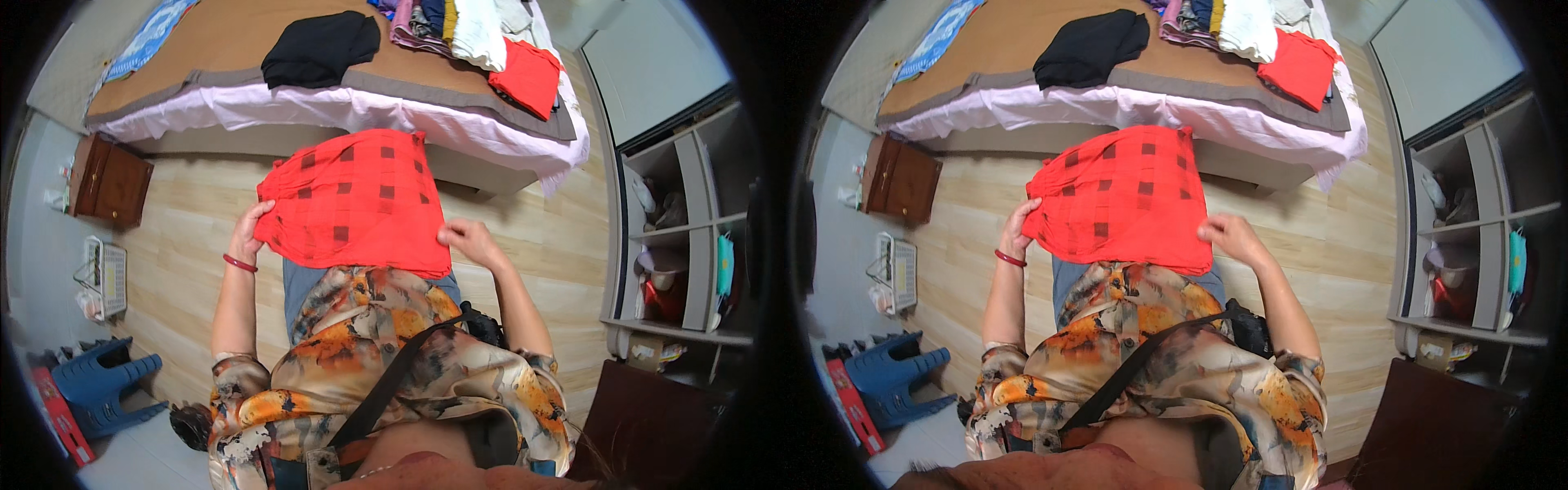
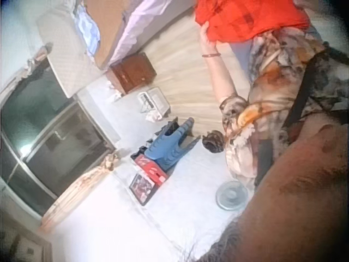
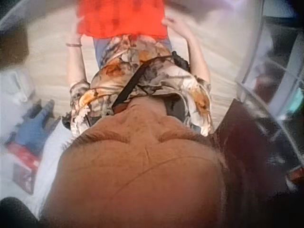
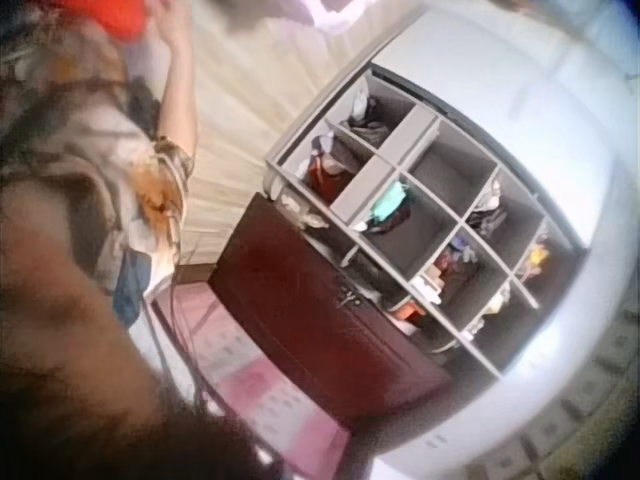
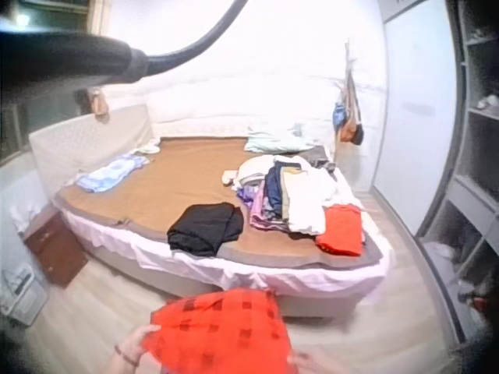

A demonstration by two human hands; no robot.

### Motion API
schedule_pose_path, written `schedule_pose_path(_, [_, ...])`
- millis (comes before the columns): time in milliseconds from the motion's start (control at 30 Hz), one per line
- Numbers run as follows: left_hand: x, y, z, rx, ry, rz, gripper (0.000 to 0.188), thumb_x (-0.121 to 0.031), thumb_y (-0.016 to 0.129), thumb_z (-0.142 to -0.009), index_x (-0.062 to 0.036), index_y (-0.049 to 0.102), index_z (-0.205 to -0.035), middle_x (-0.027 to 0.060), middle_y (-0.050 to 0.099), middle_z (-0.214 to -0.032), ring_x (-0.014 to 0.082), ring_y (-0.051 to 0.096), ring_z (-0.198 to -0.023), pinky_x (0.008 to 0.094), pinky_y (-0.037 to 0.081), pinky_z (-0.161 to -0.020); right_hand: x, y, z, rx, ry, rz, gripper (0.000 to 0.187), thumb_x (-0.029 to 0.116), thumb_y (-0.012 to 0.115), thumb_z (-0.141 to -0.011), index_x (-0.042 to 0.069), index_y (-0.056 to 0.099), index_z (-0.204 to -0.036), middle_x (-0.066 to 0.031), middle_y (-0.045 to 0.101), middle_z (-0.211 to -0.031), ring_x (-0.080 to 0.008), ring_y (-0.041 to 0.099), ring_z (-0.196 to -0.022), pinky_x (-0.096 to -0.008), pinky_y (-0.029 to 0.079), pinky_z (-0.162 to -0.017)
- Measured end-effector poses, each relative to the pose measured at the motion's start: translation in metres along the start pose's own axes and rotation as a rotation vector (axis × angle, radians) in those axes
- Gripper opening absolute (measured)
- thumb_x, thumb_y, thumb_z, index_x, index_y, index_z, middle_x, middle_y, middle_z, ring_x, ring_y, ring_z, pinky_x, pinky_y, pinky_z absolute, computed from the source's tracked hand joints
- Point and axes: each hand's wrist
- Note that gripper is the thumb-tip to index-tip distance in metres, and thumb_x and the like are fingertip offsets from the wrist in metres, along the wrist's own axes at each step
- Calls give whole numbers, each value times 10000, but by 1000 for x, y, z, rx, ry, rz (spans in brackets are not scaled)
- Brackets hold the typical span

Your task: The person takes items of clothing from a shelf, places them on a bed, and then sits to fold a black pair of leggings, a red patterned garment, a red short-sleeved shirt, and a striped garment one by one, smoothing them by hand and placing them into a stack.

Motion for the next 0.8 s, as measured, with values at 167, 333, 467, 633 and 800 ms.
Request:
schedule_pose_path(167, [-6,10,4,19,5,136,403,-111,567,-837,39,485,-1202,124,577,-1171,226,581,-1039,351,470,-907,-16,11,-78,-152,440,-552,317,247,616,-853,6,592,-1058,-95,640,-986,-181,614,-858,-313,498,-741])
schedule_pose_path(333, [-24,48,24,2,120,-126,413,-93,545,-853,16,453,-1241,125,555,-1197,224,579,-1040,356,474,-901,-7,23,-88,-29,90,-1217,371,96,616,-831,9,507,-1175,-98,611,-1066,-216,606,-958,-374,512,-823])
schedule_pose_path(467, [-41,66,44,19,190,-73,419,-88,542,-854,10,445,-1250,126,545,-1212,225,574,-1049,363,474,-902,26,-14,-82,-62,-35,-1156,363,42,618,-818,13,499,-1160,-94,607,-1070,-191,616,-923,-354,517,-827])
schedule_pose_path(633, [-22,42,48,-29,96,-66,447,-82,549,-848,-6,427,-1271,125,544,-1217,242,565,-1071,385,469,-914,-6,-20,-99,-258,138,-468,456,97,660,-784,-4,487,-1193,-110,619,-991,-164,615,-815,-313,507,-675])
schedule_pose_path(800, [29,-10,36,-58,87,36,475,-70,549,-846,-7,403,-1293,132,528,-1243,257,563,-1082,409,461,-931,32,19,-72,-584,-197,470,468,139,674,-733,64,529,-1172,-136,556,-901,-299,541,-865,-400,441,-759])
Point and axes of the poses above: each hand's wrist, its own z-axis away from the middle knuckle, its own y-axis out of the palm, x = y × z
